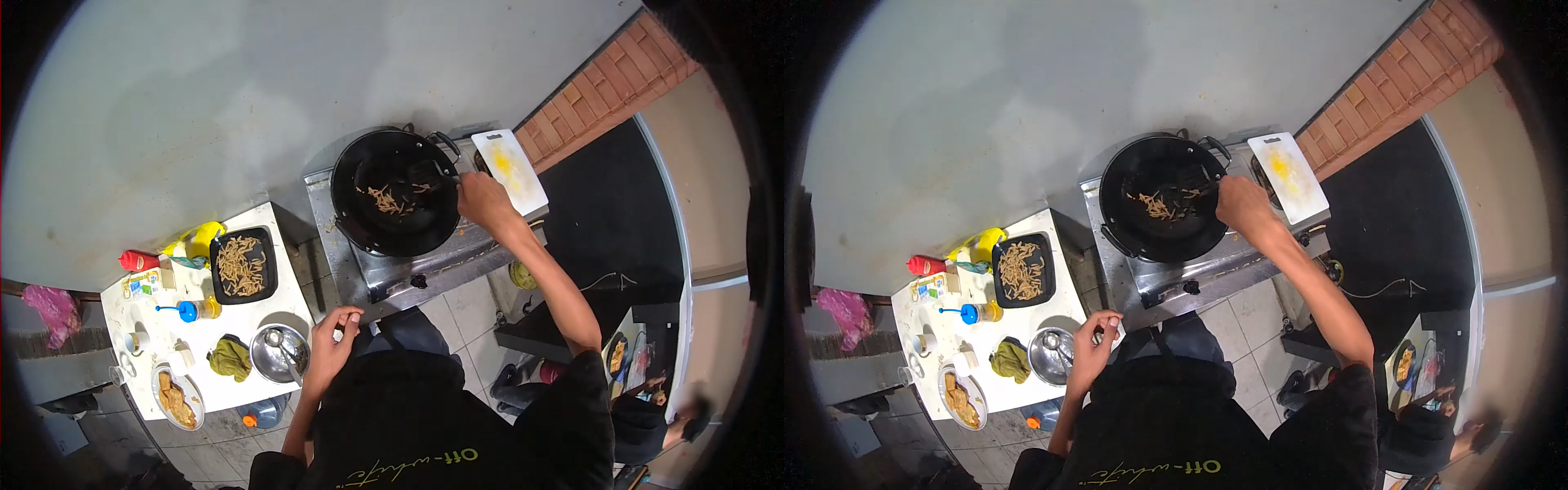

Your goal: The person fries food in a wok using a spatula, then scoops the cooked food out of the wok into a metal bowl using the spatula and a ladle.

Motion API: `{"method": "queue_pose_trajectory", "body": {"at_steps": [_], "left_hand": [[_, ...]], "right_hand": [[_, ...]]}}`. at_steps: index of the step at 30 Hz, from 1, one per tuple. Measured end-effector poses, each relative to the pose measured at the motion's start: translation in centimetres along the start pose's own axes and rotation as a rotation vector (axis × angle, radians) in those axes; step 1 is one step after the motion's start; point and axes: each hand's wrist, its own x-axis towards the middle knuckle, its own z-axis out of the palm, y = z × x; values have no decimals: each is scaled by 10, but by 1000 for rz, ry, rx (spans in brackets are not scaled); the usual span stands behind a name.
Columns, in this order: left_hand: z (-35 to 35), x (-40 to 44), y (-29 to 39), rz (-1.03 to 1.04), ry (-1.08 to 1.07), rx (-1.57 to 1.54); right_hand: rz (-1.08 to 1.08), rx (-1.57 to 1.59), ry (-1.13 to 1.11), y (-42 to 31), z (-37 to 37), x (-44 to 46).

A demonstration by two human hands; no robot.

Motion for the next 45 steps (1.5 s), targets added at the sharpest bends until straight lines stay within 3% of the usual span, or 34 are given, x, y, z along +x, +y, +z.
{"method": "queue_pose_trajectory", "body": {"at_steps": [3, 8, 11, 15, 20, 27, 29, 32, 36, 39, 45], "left_hand": [[3, 3, 4, 37, -22, 15], [5, 2, 6, 54, -42, 25], [3, -2, 6, 49, -26, 27], [-3, -8, -1, 18, 17, 14], [-8, -16, -7, 3, 39, 6], [3, -14, -5, 17, -22, 25], [5, -13, 3, 32, -29, 28], [1, -9, 8, 48, -21, 39], [-2, -13, 0, 18, 24, 18], [-4, -17, -10, -24, -1, 9], [-4, -16, -12, -11, -37, 26]], "right_hand": [[-28, 35, 31, -2, 12, 8], [-96, 370, 125, -18, 50, 34], [-14, 498, 21, -20, 76, 55], [-21, 500, 100, -5, 95, 49], [69, 430, -115, 28, 83, 31], [73, 618, 29, 9, 87, 38], [140, 712, -188, 5, 87, 41], [159, 736, -210, 20, 104, 34], [138, 629, -85, 55, 105, 21], [216, 644, -156, 65, 55, 6], [217, 278, -363, 59, 5, 37]]}}
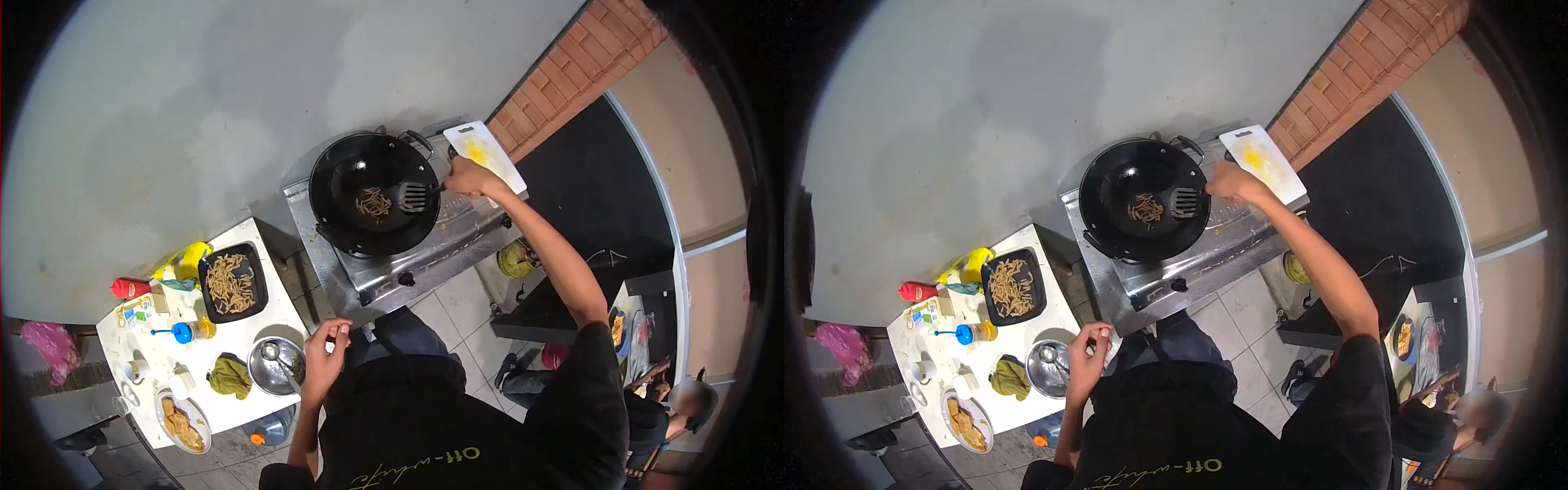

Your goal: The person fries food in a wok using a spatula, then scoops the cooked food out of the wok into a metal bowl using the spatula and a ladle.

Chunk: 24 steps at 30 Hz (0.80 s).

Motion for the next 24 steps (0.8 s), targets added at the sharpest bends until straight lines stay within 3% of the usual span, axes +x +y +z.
{"method": "queue_pose_trajectory", "body": {"at_steps": [3, 6, 8, 12, 14, 17, 20, 24], "left_hand": [[0, 3, 4, 44, 18, 0], [-3, 3, 12, 48, 52, -13], [-6, 0, 9, 51, 81, -11], [-11, -9, -3, -10, 123, -55], [-13, -14, -13, -22, 119, -50], [-16, -11, -15, -43, 116, -48], [-19, -5, -10, -37, 115, -43], [-21, 8, 2, 35, 113, 2]], "right_hand": [[-45, 20, -37, -26, 12, 18], [79, 121, -80, -26, 39, 47], [34, 357, -160, -16, 50, 56], [-118, 310, -136, -1, 53, 35], [-464, 52, 237, 2, 53, 11], [-509, 3, 440, -6, 57, -30], [-351, -148, 411, -7, 72, -49], [-344, -238, 376, 6, 96, -41]]}}
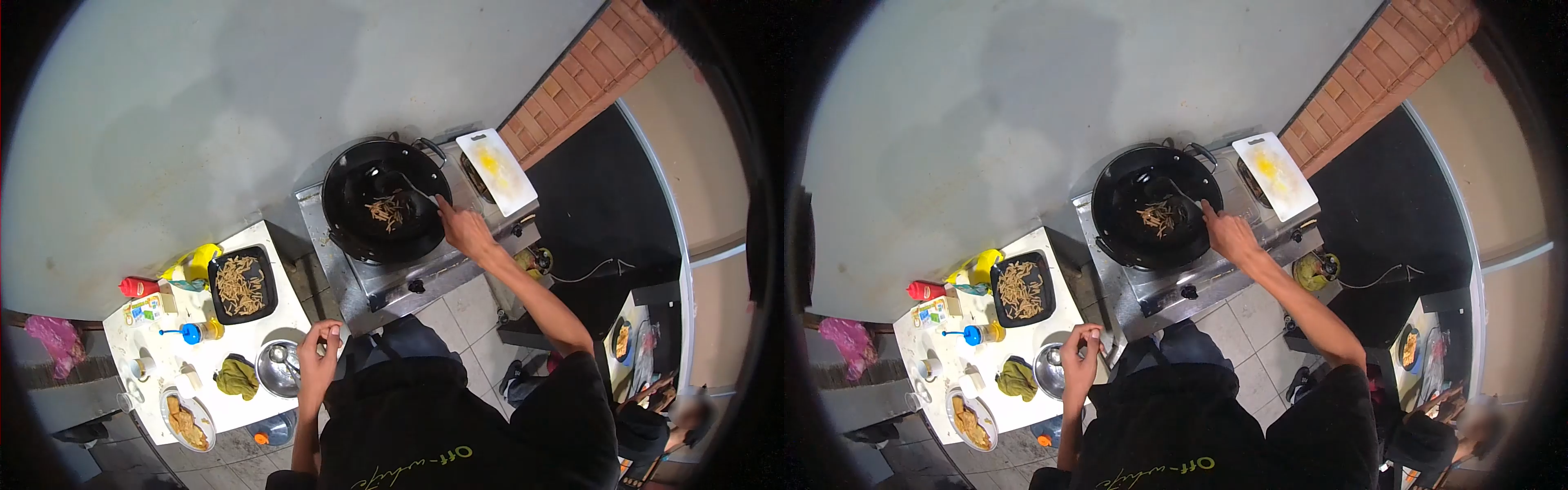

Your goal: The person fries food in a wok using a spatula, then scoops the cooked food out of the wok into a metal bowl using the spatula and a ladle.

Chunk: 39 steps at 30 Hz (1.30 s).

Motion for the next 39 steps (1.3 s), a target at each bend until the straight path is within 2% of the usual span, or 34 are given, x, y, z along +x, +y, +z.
{"method": "queue_pose_trajectory", "body": {"at_steps": [5, 14, 23, 30, 36, 38, 39], "left_hand": [[8, 4, 13, 13, 18, 3], [10, -5, 3, -39, 25, -30], [8, -1, 3, -48, 70, -47], [15, -1, 7, -20, 49, -33], [21, -4, 12, -20, -13, -30], [22, -3, 12, -23, -22, -27], [22, -3, 12, -24, -28, -20]], "right_hand": [[-150, -82, 97, 14, 32, -10], [-72, 1, 183, 17, 56, -30], [-134, 40, 262, 20, 65, -40], [-102, 66, 246, 24, 67, -47], [-4, 62, 170, 16, 60, -48], [255, 169, 43, 5, 36, -41], [255, 168, 43, 6, 33, -36]]}}
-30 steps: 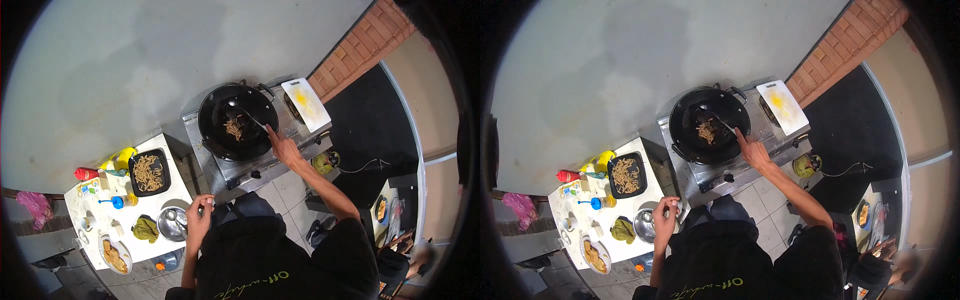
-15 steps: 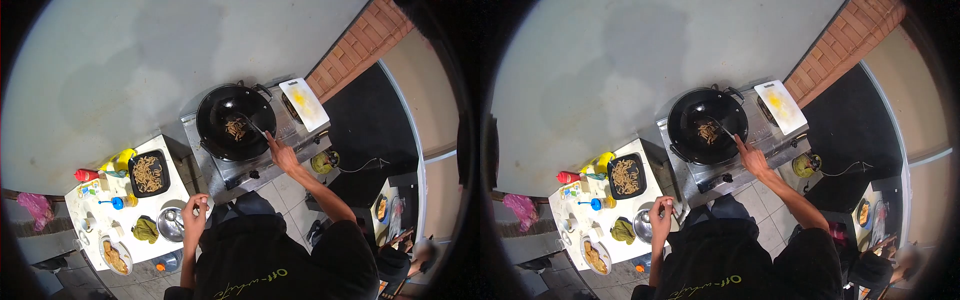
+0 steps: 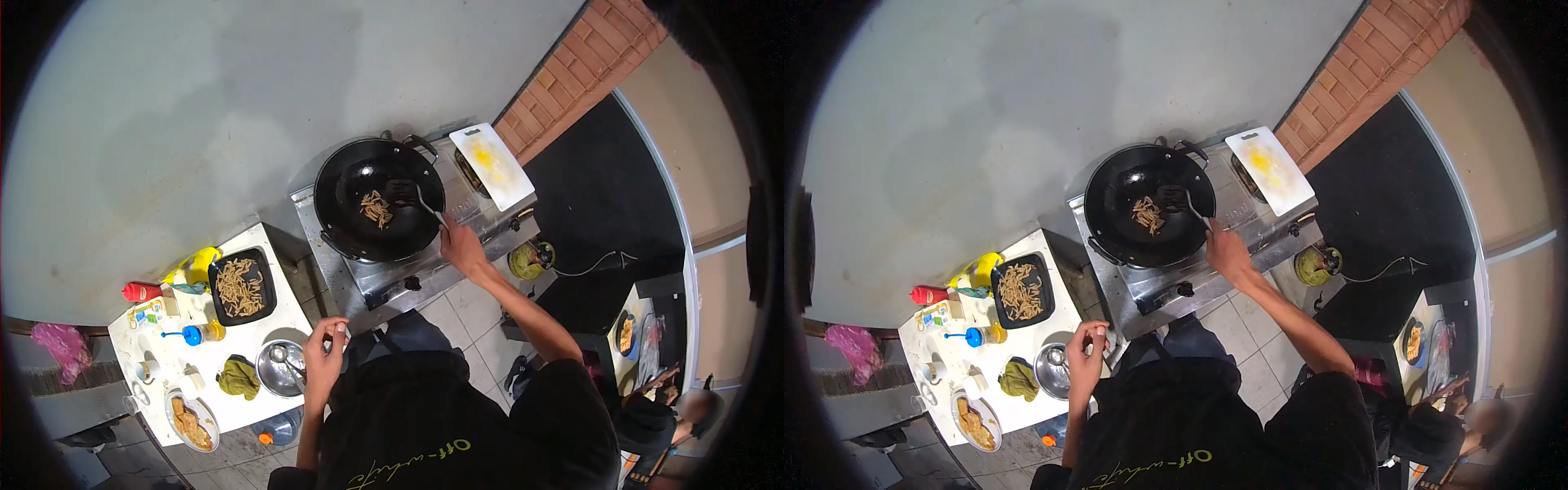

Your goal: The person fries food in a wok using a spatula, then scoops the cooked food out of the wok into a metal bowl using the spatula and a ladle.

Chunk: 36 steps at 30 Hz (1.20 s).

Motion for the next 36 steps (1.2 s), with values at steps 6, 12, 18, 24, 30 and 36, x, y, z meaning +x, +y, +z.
{"method": "queue_pose_trajectory", "body": {"at_steps": [6, 12, 18, 24, 30, 36], "left_hand": [[6, 6, -3, 13, 3, 3], [4, 6, 0, 45, 70, -23], [0, -2, -7, 7, 69, -38], [-2, 0, -8, -7, 75, -57], [2, 7, -6, 3, 43, -22], [13, 12, 0, 33, 5, -3]], "right_hand": [[-30, 13, 95, -13, 23, 38], [1, 352, 81, -34, 44, 42], [-178, 420, 103, -39, 13, 19], [-330, -47, 156, -8, 23, -2], [-268, -96, 145, 4, 20, -8], [-248, -81, 178, 1, 11, 3]]}}
